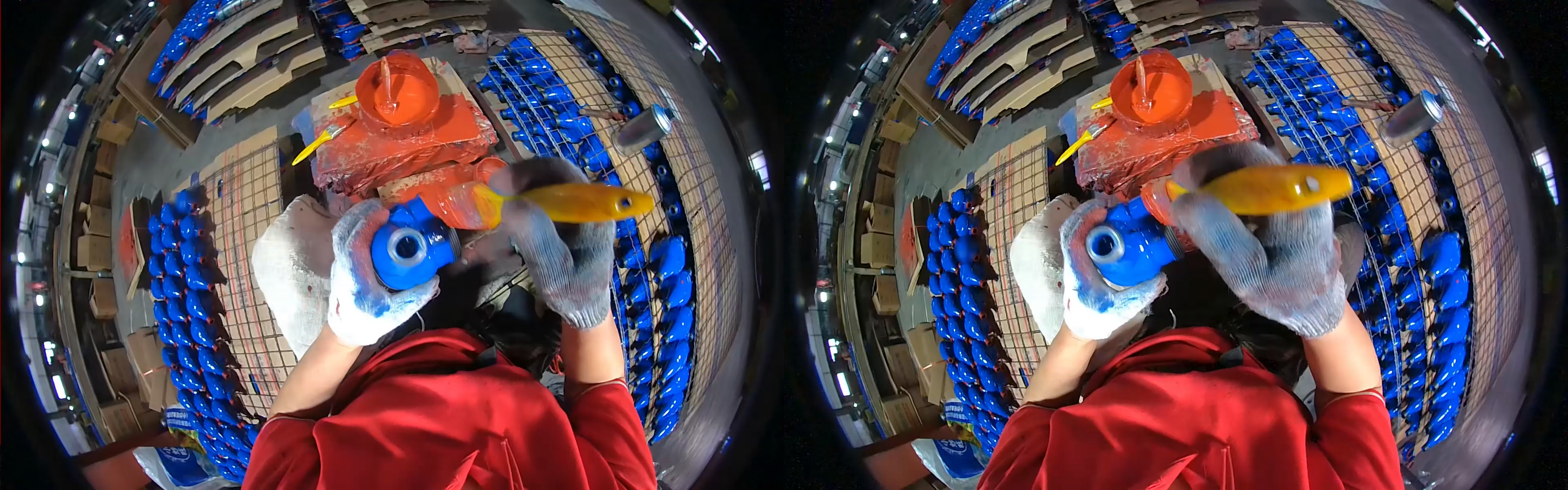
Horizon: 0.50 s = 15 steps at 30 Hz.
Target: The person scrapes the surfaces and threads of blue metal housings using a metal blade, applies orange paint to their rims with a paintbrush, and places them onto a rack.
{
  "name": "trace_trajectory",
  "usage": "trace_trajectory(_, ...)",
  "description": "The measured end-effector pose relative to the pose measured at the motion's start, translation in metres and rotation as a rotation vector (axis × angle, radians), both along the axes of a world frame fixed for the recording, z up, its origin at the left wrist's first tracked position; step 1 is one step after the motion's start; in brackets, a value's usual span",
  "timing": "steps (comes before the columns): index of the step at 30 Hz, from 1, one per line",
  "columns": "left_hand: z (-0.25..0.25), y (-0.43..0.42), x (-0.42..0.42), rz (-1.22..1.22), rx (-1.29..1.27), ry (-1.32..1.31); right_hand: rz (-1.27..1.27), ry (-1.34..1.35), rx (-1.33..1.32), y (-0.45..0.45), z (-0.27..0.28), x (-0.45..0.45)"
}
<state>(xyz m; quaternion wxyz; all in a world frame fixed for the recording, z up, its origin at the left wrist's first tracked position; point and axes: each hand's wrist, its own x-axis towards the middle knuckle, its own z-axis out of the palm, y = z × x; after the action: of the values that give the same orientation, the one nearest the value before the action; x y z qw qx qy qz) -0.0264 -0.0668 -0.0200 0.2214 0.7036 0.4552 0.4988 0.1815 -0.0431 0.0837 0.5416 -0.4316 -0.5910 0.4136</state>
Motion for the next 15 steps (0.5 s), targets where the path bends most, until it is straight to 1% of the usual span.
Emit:
trace_trajectory(1,0.001,0.001,0.0,0.009,0.001,0.002,0.009,0.002,0.001,0.0,-0.001,0.001)
trace_trajectory(3,0.006,0.002,0.0,0.082,-0.098,-0.055,0.099,-0.155,0.175,0.001,-0.003,0.006)
trace_trajectory(4,0.015,-0.001,0.004,0.095,-0.223,-0.089,0.082,-0.337,0.31,0.001,-0.003,0.009)
trace_trajectory(5,0.022,0.0,0.005,0.104,-0.22,-0.085,0.115,-0.466,0.392,0.0,-0.002,0.01)
trace_trajectory(7,0.031,0.004,0.007,0.089,-0.461,-0.381,0.103,-0.521,0.451,-0.002,-0.003,0.008)
trace_trajectory(8,0.027,0.005,0.005,0.088,-0.48,-0.429,0.106,-0.514,0.456,-0.005,-0.001,0.007)
trace_trajectory(9,0.027,0.008,0.005,0.093,-0.476,-0.424,0.104,-0.655,0.488,-0.008,0.002,0.008)
trace_trajectory(10,0.027,0.011,0.005,-0.014,-0.539,-0.678,0.099,-0.798,0.519,-0.011,0.003,0.008)
trace_trajectory(11,0.028,0.013,0.006,-0.126,-0.597,-0.931,0.098,-0.791,0.521,-0.012,0.002,0.008)
trace_trajectory(12,0.031,0.011,0.007,-0.178,-0.616,-0.913,0.141,-0.76,0.553,-0.013,-0.001,0.009)
trace_trajectory(13,0.027,0.009,0.004,-0.176,-0.615,-0.907,0.184,-0.728,0.585,-0.015,-0.002,0.009)
trace_trajectory(15,0.013,0.006,-0.003,-0.32,-0.8,-1.097,0.154,-0.731,0.633,-0.02,-0.001,0.008)
